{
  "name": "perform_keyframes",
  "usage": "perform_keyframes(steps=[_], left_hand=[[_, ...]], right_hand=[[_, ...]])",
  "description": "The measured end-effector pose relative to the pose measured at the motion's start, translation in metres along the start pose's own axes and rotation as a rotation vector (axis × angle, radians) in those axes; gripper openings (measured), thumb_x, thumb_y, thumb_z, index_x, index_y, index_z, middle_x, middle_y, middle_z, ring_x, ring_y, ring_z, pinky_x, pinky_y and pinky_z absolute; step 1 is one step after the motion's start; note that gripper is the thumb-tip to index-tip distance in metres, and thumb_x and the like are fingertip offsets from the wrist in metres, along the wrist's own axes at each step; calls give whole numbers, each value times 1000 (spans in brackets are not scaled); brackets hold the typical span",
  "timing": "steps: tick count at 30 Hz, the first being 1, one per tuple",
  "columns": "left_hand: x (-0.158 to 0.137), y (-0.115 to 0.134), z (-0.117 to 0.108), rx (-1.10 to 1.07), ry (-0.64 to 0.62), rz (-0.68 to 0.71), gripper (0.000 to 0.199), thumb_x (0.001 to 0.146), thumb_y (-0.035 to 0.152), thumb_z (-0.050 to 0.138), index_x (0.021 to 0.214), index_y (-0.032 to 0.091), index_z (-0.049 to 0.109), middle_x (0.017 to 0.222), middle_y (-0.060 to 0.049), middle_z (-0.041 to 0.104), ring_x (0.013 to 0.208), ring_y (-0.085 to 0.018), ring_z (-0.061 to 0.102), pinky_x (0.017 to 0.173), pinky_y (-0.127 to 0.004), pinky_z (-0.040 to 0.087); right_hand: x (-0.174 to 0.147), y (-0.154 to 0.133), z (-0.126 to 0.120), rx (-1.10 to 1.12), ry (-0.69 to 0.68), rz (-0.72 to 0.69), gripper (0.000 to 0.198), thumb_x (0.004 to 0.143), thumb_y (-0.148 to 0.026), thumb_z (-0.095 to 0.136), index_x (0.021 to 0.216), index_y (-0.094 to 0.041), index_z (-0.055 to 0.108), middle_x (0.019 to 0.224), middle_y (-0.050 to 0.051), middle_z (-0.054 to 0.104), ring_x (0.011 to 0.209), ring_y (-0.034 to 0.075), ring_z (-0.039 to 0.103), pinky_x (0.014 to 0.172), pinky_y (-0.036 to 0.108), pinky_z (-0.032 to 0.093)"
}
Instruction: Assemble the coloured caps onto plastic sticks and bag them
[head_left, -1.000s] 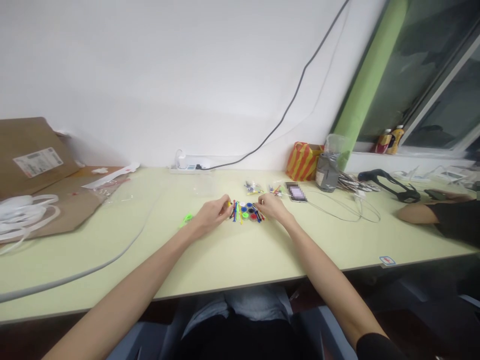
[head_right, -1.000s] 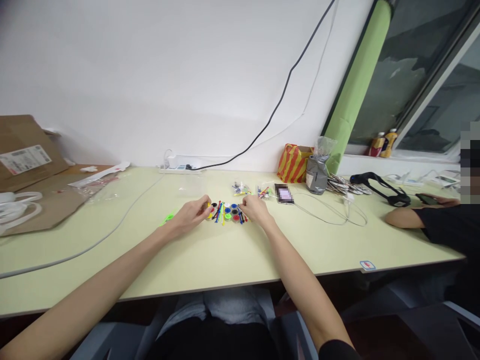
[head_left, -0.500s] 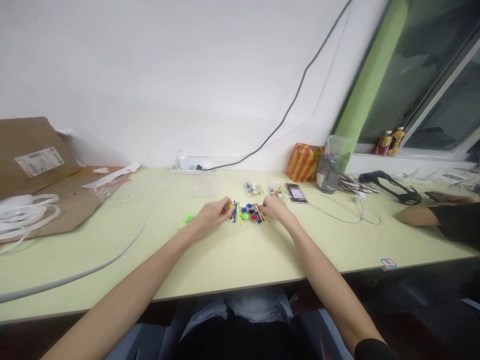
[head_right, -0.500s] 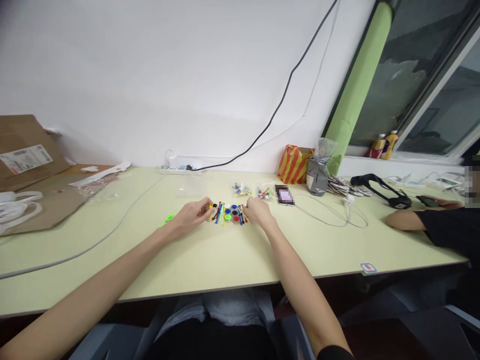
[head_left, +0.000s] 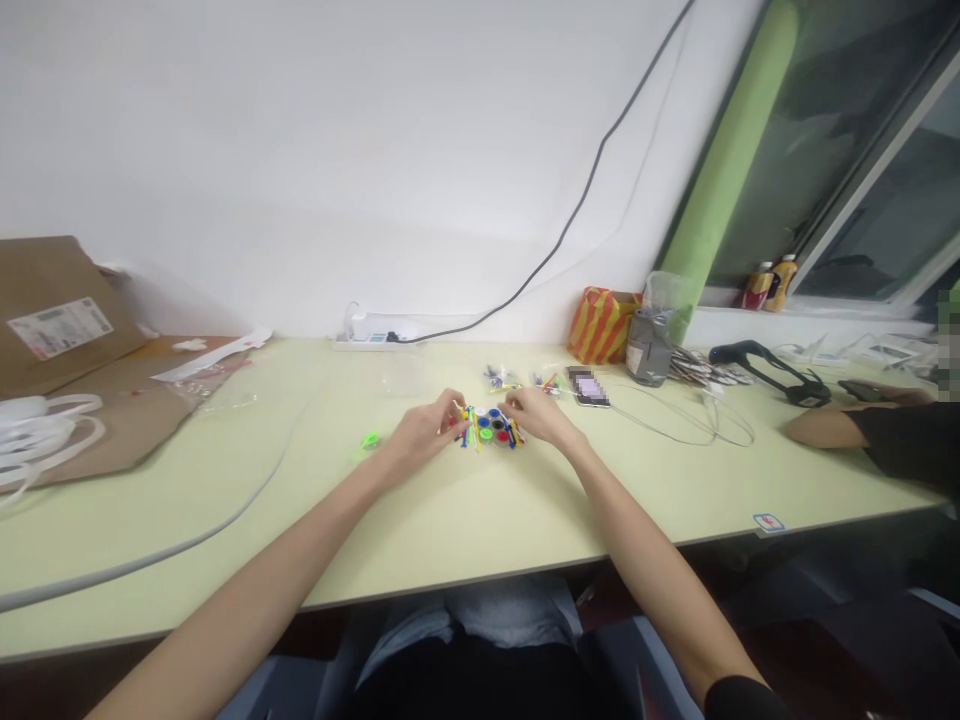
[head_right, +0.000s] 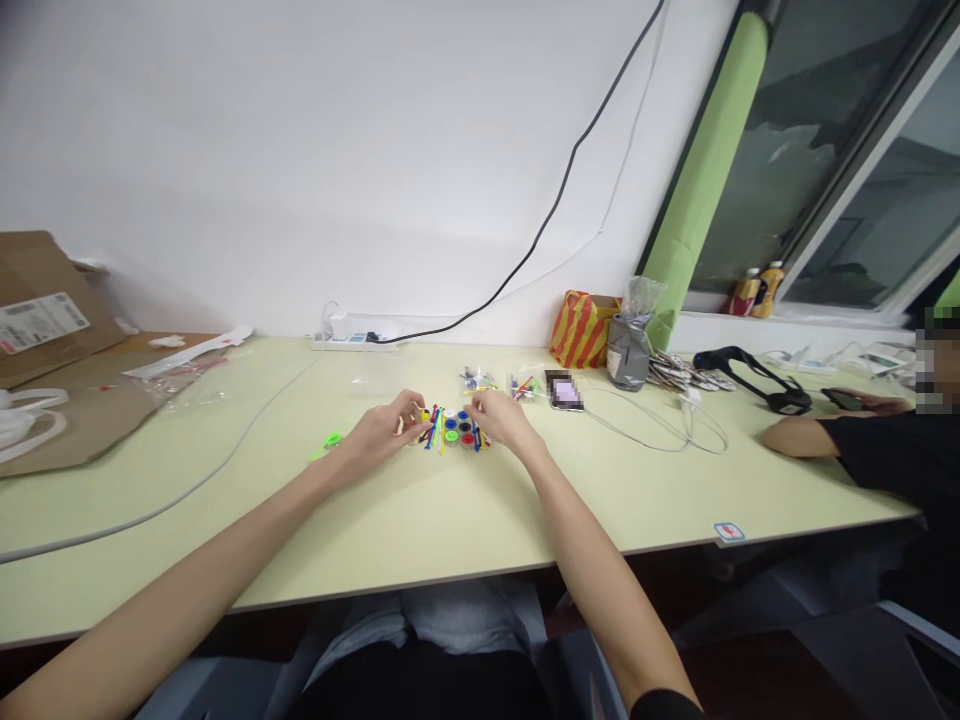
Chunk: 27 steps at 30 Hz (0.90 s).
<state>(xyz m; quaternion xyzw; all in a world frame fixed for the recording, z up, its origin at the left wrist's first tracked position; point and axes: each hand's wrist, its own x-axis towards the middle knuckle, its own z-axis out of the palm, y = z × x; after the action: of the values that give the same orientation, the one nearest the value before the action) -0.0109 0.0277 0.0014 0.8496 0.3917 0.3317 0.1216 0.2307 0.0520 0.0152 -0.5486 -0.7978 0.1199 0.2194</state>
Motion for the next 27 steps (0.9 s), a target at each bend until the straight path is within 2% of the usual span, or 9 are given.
perform_keyframes(steps=[3,6,10,13,17,19,22,24,27], left_hand=[[-1,4,3,-18,-9,12,27,94,43,53,111,25,42,78,5,65,60,-13,53,63,-25,39],[-2,3,5,-45,-11,-1,28,93,42,55,110,25,41,77,5,65,59,-13,52,61,-25,39],[-2,0,6,-96,24,-48,28,91,42,60,102,25,41,74,5,64,59,-13,56,60,-24,39],[-1,-1,6,-110,60,-61,30,90,45,61,98,24,40,73,4,64,60,-14,57,61,-25,41],[0,-1,6,-97,45,-45,34,90,48,60,105,25,40,82,2,68,65,-15,60,64,-27,43],[1,-1,5,-82,30,-29,32,94,47,55,112,25,39,88,1,69,68,-15,61,65,-26,44],[1,-5,3,-42,15,-18,30,99,43,43,123,26,38,89,2,67,65,-13,60,65,-26,44],[0,-8,2,-24,9,-17,31,100,40,39,127,26,37,89,2,66,64,-13,59,65,-25,43],[0,-12,1,-13,-2,-22,33,100,39,37,130,26,35,89,2,63,64,-12,58,64,-25,42]], right_hand=[[-4,-16,5,425,-51,-192,31,94,-44,52,86,-17,65,70,1,63,58,12,54,55,22,38],[-6,-33,15,693,-114,-240,32,93,-47,54,86,-16,63,66,-1,60,49,9,48,49,21,38],[-6,-42,24,810,-55,-233,28,89,-44,60,89,-16,64,71,0,63,53,10,51,50,22,40],[-3,-40,25,811,1,-262,26,85,-41,66,90,-16,66,80,3,68,64,12,58,59,24,45],[1,-31,20,651,79,-287,22,89,-38,62,89,-17,66,85,4,69,74,15,60,70,27,47],[2,-23,15,444,192,-252,16,92,-33,59,90,-18,67,88,4,67,79,16,60,74,27,46],[2,-6,5,114,354,-128,14,94,-25,55,95,-20,68,100,6,65,90,17,60,80,28,42],[3,6,-2,-39,364,-21,15,95,-23,54,99,-20,69,107,7,63,95,18,60,79,28,41],[5,26,-10,-206,257,144,14,93,-22,57,96,-19,71,108,10,65,95,20,61,74,28,39]])
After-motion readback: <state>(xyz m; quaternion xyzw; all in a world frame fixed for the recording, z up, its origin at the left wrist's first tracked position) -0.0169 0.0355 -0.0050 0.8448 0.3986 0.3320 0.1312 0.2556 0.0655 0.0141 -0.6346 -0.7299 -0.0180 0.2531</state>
